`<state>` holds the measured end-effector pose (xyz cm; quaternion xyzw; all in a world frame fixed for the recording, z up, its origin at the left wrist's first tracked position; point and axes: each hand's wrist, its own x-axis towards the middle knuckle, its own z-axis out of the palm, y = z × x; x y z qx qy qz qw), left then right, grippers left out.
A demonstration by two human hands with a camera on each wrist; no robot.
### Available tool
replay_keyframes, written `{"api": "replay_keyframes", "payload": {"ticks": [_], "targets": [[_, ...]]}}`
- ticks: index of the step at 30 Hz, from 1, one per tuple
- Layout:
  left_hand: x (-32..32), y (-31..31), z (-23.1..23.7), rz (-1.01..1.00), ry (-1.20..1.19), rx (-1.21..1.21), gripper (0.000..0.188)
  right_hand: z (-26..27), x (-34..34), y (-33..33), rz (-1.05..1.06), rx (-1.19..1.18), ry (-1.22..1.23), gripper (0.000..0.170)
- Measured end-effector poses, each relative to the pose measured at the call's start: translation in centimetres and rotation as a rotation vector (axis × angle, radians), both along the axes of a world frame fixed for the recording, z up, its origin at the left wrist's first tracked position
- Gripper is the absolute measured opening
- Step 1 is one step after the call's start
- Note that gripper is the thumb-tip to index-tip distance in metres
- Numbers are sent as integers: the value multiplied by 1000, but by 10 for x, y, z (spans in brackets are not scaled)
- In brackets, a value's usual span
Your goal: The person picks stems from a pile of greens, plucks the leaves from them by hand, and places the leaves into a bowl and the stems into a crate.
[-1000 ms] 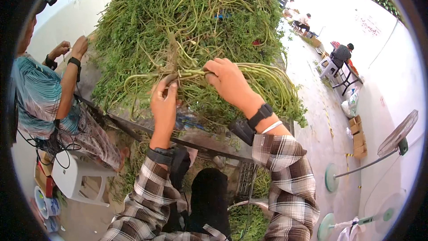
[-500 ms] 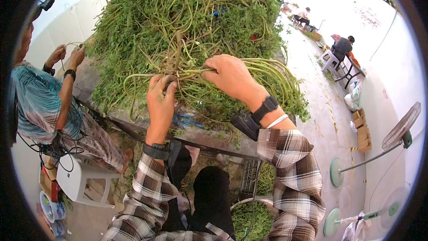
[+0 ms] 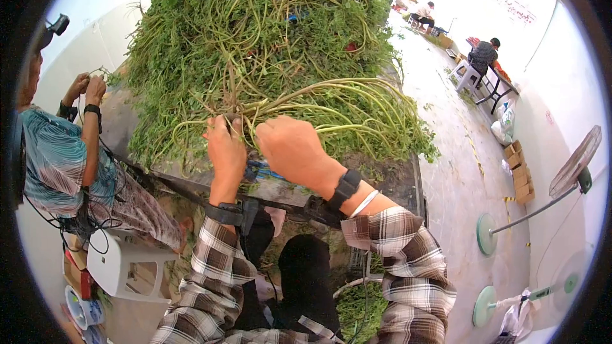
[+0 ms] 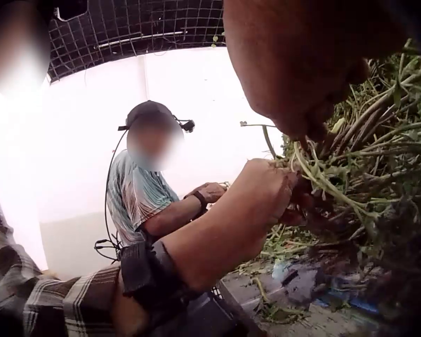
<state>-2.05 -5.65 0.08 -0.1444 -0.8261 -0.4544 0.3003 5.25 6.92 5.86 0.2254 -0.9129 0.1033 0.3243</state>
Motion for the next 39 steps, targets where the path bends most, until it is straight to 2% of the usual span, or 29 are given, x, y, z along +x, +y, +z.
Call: {"api": "replay_keyframes", "payload": {"ticks": [5, 8, 9, 10, 12, 13, 15, 17, 21, 24, 26, 30, 33, 34, 36, 37, 39], "targets": [[-8, 3, -7, 50, -86, -12, 25, -9, 1, -8, -33, 25, 0, 15], [-24, -3, -3, 92, -179, 0, 26, -15, 10, -13, 33, 80, -53, 13], [-27, -5, -2, 60, -218, 29, 26, -14, 10, -10, -107, 174, -71, 12], [-30, -7, -4, 56, -214, 29, 26, -12, 7, -5, -245, 269, -86, 11], [-32, -11, -14, -26, -113, 71, 27, -2, -2, 23, -159, 111, 50, 11], [-30, -10, -13, -16, -21, 83, 26, 11, 1, 29, -181, 25, 7, 12], [-24, -10, -7, -34, -56, 110, 25, 24, -1, 34, -205, -63, -32, 13], [-21, -9, -4, -53, -88, 142, 23, 29, -5, 36, -266, -27, -48, 12], [-18, -10, -4, -89, -69, 139, 18, 11, -29, 47, -245, 30, 43, 12], [-17, -10, -6, -132, -64, 174, 13, 4, -34, 52, -324, 121, -4, 15], [-15, -8, -4, -117, -42, 231, 12, 6, -33, 51, -359, 209, -151, 17], [-10, -14, 0, -239, -68, 206, 15, 11, -34, 57, -266, 174, -121, 17], [-5, -15, 6, -312, 19, 225, 20, 32, -33, 60, -145, 8, -245, 16], [-3, -15, 9, -335, 39, 221, 22, 38, -29, 59, -145, 7, -246, 16], [-1, -13, 11, -357, 57, 218, 24, 49, -22, 56, -155, -123, -409, 20], [-2, -12, 11, -357, 20, 174, 24, 47, -23, 60, -92, -207, -421, 20], [-2, -8, 11, -354, -21, 132, 24, 51, -18, 57, -80, -189, -399, 18]]}}
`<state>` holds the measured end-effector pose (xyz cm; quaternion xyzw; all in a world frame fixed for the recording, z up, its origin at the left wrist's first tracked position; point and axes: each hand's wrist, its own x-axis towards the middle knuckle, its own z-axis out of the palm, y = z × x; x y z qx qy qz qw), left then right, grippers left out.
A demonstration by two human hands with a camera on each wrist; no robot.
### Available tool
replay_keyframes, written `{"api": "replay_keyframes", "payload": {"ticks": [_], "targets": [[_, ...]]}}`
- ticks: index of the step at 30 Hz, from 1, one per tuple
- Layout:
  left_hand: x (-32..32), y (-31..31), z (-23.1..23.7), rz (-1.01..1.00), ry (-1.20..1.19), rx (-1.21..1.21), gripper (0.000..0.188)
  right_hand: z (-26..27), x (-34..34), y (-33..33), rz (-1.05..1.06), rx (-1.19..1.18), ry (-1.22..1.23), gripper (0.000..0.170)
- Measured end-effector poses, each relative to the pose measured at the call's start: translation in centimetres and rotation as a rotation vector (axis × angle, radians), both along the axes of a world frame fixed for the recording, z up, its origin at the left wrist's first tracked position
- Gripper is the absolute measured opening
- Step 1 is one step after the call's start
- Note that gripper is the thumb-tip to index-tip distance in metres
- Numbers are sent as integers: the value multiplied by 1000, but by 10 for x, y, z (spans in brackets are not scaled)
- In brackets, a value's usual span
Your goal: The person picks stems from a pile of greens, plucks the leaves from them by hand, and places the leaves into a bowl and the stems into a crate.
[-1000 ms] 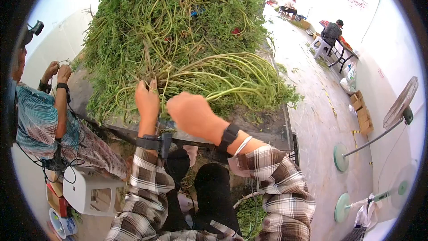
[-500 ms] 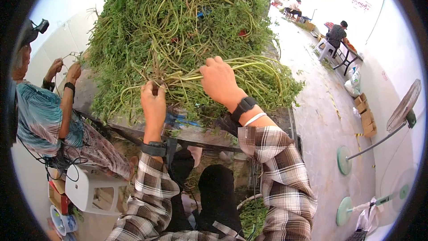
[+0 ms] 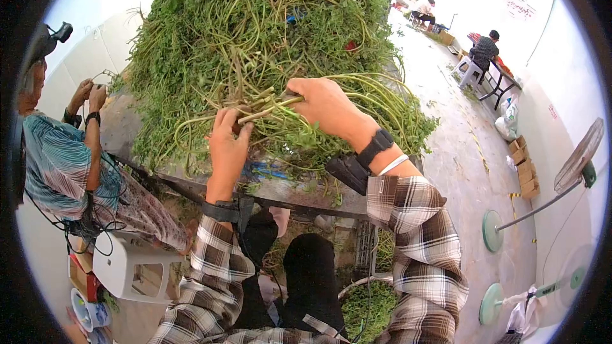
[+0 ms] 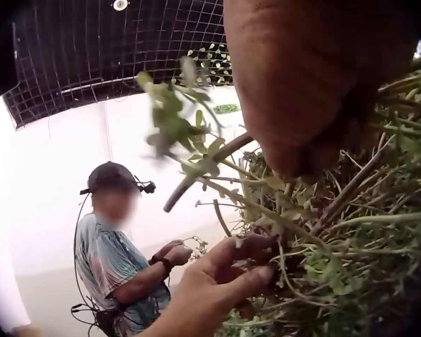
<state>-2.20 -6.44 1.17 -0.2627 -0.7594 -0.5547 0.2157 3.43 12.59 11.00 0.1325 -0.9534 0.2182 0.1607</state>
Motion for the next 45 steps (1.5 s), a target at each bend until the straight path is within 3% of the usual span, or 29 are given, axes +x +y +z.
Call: {"api": "replay_keyframes", "payload": {"ticks": [2, 7, 9, 12, 15, 21, 24, 27, 29, 30, 31, 32, 34, 45], "targets": [[-2, 4, -2, 80, 79, -62, 23, 4, 5, -6, 1, -37, 29, 14], [2, 6, 2, 16, 90, 3, 21, 0, -7, 10, 17, 36, 152, 18], [3, 7, 3, 7, 112, 8, 21, -2, -3, 9, 59, -122, 139, 19], [6, 8, 6, 43, 78, -106, 24, -3, -4, 5, 82, -40, 153, 21], [2, 8, 3, 111, 210, -175, 27, -1, 3, 1, 64, -101, 64, 21], [0, 5, 7, 247, 286, -348, 26, -9, -1, 8, 162, -84, 190, 17], [-3, 5, 5, 244, 314, -360, 22, -12, -2, 9, 140, -41, 153, 17], [-8, 6, 0, 257, 333, -318, 21, -20, 8, -2, 178, -157, 80, 17], [-11, 6, -3, 284, 333, -294, 22, -35, 12, -9, 68, -197, -25, 20], [-12, 7, -5, 288, 331, -294, 22, -42, 11, -10, 73, -163, -13, 6], [-13, 9, -7, 317, 326, -292, 23, -48, 11, -11, 75, -163, -14, 6], [-14, 10, -9, 345, 321, -292, 23, -54, 11, -13, 114, -132, 64, 8], [-15, 10, -9, 344, 309, -275, 24, -58, 11, -17, 169, -117, 141, 32], [-26, 11, -14, 358, 84, -181, 22, -76, 4, -33, 211, -326, 166, 32]]}}
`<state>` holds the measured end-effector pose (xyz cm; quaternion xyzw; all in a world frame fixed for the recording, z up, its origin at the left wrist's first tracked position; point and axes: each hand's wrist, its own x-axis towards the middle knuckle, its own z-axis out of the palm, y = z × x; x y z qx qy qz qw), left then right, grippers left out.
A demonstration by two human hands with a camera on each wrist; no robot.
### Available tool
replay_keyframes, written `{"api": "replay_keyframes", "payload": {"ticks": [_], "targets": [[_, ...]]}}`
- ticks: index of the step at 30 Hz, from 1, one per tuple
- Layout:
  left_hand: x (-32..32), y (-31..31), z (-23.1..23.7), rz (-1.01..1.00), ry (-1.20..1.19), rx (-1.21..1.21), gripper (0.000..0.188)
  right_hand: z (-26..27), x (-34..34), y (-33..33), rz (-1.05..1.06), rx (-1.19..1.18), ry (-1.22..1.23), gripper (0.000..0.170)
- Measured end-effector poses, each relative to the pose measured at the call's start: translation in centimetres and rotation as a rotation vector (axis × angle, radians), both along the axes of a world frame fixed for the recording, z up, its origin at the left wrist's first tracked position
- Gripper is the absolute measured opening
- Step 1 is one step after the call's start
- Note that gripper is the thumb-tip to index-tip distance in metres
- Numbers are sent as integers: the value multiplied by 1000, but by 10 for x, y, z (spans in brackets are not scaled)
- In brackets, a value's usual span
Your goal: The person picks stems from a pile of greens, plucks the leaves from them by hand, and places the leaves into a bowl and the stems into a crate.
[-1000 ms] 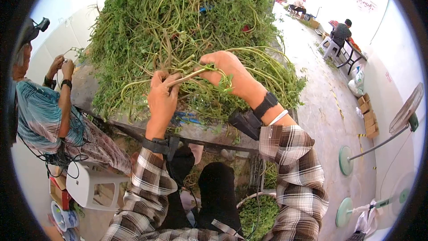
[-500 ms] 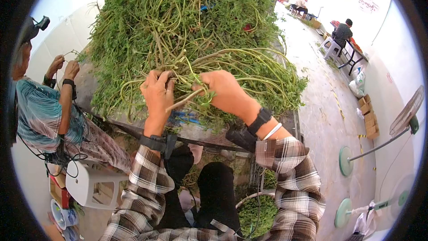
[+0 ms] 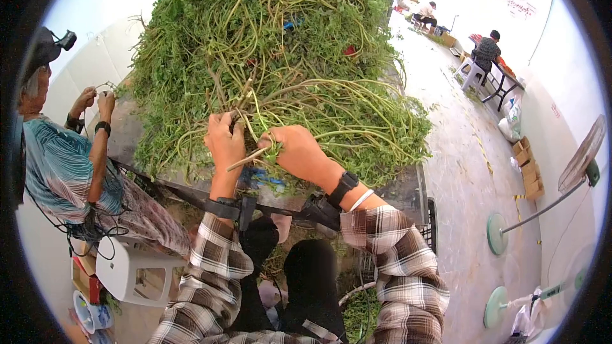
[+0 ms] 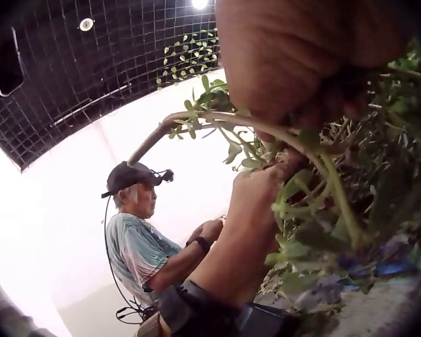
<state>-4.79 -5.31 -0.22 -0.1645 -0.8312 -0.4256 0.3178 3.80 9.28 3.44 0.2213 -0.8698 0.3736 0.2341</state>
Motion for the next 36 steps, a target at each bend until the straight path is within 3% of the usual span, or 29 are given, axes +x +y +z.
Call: {"api": "replay_keyframes", "payload": {"ticks": [8, 9, 10, 12, 13, 14, 16, 18, 20, 22, 23, 24, 30, 32, 34, 36], "targets": [[-6, 1, -7, -2, -18, 66, 19, -29, -13, 5, 14, -154, -75, 35], [-6, 0, -6, -43, -91, 114, 17, -27, -14, 4, 67, -199, -41, 24], [-7, 3, -5, -48, -86, 114, 17, -25, -12, 7, 63, -198, -35, 24], [-9, 0, -4, 19, -166, 123, 19, -22, -10, 4, -68, -5, -282, 11], [-12, -4, -5, 39, -91, 138, 23, -33, -10, 4, -49, 221, -183, 27], [-16, -7, -6, 50, -86, 135, 23, -43, -10, 5, -38, 219, -178, 27], [-20, -11, -6, -101, -210, 280, 25, -45, -7, 6, -39, -34, -276, 30], [-18, -12, -9, -91, -200, 250, 26, -39, -15, 24, 73, -264, -335, 28], [-18, -13, -6, -116, -242, 230, 26, -11, -13, 33, -99, -197, -340, 34], [-23, -13, -9, -130, -227, 254, 24, 21, -2, 37, -94, -202, -215, 36], [-26, -14, -12, -122, -172, 238, 23, 33, 1, 43, -129, -240, -302, 39], [-28, -14, -16, -110, -119, 225, 23, 43, 5, 52, -115, -240, -237, 37], [-22, -13, -11, -56, -103, 181, 21, 132, 47, 98, -669, -565, 211, 25], [-24, -13, -12, -74, -107, 245, 21, 166, 66, 133, -582, -666, 439, 23], [-23, -13, -12, -65, -91, 237, 20, 203, 95, 158, -344, -921, 510, 26], [-24, -13, -12, -16, -63, 166, 19, 239, 125, 162, -432, -1056, 691, 27]]}}
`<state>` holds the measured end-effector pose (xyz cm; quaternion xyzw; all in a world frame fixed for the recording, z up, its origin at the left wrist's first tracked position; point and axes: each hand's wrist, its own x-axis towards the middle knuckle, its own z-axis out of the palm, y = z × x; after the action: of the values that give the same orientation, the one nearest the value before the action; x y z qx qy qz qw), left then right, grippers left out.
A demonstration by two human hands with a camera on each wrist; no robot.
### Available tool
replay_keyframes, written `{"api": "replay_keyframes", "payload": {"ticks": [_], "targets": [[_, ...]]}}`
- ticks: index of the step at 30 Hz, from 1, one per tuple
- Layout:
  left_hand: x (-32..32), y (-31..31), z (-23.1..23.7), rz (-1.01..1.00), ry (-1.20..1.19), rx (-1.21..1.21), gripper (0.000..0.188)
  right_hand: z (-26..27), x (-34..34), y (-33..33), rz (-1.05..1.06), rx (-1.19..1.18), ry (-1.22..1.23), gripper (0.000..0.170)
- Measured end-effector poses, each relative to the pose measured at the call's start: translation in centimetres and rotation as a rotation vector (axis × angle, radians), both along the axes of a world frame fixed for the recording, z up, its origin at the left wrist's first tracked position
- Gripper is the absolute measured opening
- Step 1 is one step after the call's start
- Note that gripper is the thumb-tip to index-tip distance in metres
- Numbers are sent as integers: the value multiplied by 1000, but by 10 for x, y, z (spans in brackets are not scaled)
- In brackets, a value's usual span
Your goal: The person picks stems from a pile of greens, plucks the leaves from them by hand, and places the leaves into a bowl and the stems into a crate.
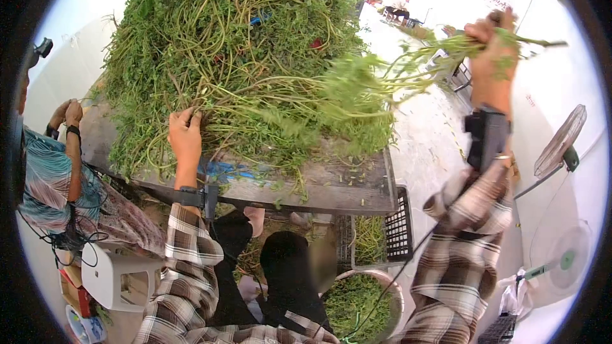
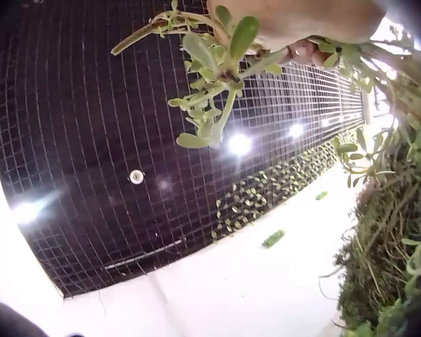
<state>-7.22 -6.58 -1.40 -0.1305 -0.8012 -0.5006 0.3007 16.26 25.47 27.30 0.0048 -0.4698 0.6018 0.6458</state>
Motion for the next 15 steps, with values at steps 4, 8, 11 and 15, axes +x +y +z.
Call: {"api": "replay_keyframes", "payload": {"ticks": [4, 8, 11, 15], "targets": [[-3, 3, -7, 81, 80, -94, 20, 38, 82, 48, 70, 67, 109, 24], [-3, 7, -4, 117, 79, -144, 21, 50, 179, 101, 222, 249, 32, 22], [-7, 13, -5, 143, 107, -126, 21, 48, 234, 118, -63, 373, -141, 22], [8, 8, 0, 124, 100, -149, 21, 30, 281, 105, 25, 265, -196, 19]]}}
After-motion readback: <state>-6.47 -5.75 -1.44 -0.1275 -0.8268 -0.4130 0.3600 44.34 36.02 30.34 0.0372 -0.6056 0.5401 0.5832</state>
